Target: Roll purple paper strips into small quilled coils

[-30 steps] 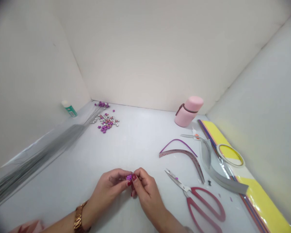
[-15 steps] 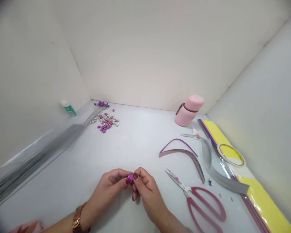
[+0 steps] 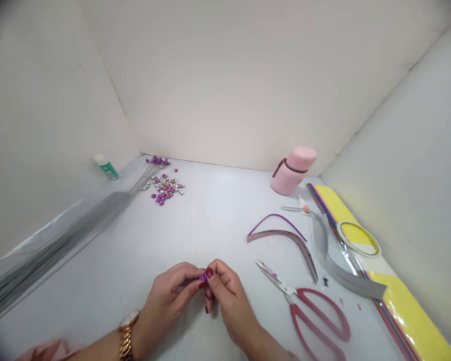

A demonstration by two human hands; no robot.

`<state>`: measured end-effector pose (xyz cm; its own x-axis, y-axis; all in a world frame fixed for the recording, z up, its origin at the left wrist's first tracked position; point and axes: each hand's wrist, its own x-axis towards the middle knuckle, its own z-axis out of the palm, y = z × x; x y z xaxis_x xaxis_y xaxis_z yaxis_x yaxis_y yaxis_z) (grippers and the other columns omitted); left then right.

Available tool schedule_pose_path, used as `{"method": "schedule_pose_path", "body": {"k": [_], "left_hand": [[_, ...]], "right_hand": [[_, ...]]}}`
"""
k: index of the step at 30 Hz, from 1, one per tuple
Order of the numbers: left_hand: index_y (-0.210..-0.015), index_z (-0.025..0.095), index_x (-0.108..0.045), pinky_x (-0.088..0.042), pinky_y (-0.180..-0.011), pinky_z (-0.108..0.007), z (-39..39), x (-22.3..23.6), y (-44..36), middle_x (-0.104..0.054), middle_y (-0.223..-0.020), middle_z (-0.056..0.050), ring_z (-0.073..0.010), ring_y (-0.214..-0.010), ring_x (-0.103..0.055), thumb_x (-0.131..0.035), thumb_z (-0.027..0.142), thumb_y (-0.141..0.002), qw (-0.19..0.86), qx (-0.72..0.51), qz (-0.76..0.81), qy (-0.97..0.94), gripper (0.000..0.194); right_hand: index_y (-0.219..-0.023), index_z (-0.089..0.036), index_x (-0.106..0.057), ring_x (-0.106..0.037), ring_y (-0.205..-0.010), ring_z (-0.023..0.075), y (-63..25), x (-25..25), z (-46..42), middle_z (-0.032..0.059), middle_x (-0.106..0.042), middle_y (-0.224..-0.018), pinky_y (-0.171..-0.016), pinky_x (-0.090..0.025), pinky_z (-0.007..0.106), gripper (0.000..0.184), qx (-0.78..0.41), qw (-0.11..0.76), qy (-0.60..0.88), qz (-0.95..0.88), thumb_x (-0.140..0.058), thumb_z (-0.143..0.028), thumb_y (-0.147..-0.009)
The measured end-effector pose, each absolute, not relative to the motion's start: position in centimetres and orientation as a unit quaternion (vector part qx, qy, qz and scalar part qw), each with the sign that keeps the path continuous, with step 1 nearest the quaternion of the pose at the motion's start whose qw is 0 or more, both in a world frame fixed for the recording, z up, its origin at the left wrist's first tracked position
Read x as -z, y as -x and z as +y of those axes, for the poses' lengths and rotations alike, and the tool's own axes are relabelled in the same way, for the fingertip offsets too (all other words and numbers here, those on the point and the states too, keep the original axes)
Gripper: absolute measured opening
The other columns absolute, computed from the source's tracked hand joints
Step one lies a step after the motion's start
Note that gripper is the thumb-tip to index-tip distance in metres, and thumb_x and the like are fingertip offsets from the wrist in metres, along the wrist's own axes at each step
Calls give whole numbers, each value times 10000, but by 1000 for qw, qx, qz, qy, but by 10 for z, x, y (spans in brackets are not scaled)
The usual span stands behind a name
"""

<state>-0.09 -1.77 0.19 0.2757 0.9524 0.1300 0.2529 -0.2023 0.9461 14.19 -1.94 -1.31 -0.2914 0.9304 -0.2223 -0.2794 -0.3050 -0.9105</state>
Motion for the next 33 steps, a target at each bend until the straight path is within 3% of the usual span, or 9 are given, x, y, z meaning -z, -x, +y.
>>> {"method": "schedule_pose_path", "body": {"k": [3, 9, 12, 18, 24, 29, 33], "left_hand": [[-820, 166, -642, -455, -697, -284, -18, -1, 0, -653, -754, -68, -175, -717, -599, -486, 191, -829, 468, -405, 449, -644, 159], [-816, 118, -593, -485, -602, -333, -16, 3, -6, -636, -652, -51, -176, -577, -611, -552, 226, -791, 682, -440, 375, -447, 118], [-759, 107, -570, -472, -579, -334, -12, 3, -9, -624, -607, -45, -168, -540, -601, -538, 200, -801, 731, -446, 341, -388, 107], [-722, 111, -560, -435, -584, -287, -10, -2, -9, -612, -571, -27, -144, -544, -587, -534, 153, -799, 736, -458, 337, -368, 92], [-685, 110, -560, -420, -528, -244, -8, -5, -9, -601, -523, -7, -120, -489, -574, -575, 115, -757, 718, -440, 385, -378, 74], [-808, 125, -542, -459, -550, -294, -10, 1, -8, -632, -607, -22, -151, -521, -604, -604, 151, -745, 730, -449, 354, -375, 93], [-713, 117, -539, -475, -549, -323, -15, -1, -9, -637, -560, -39, -166, -511, -608, -601, 188, -754, 718, -448, 365, -388, 104]], "right_hand": [[-676, -174, -450, -390, -411, 61, -141, 13, -19, -70, -414, -501, -435, -287, 185, 241, -695, 436, 411, -397, -492, -348, -836], [-682, -168, -457, -404, -429, 58, -143, 13, -20, -63, -426, -526, -442, -292, 184, 233, -670, 448, 422, -416, -480, -330, -848], [-678, -167, -455, -417, -457, 68, -142, 11, -21, -53, -442, -537, -468, -318, 196, 243, -644, 443, 437, -444, -457, -327, -862], [-704, -176, -457, -452, -514, 95, -142, 9, -21, -30, -495, -560, -538, -361, 228, 260, -585, 437, 465, -501, -376, -331, -896], [-669, -169, -456, -404, -468, 77, -142, 11, -20, -52, -440, -523, -478, -319, 206, 254, -587, 421, 463, -514, -447, -333, -864], [-670, -168, -446, -407, -444, 68, -143, 14, -19, -58, -433, -517, -454, -310, 195, 256, -645, 434, 436, -454, -445, -335, -865], [-667, -164, -454, -390, -430, 58, -144, 17, -21, -67, -412, -503, -441, -289, 187, 248, -648, 434, 435, -451, -465, -321, -859]]}}
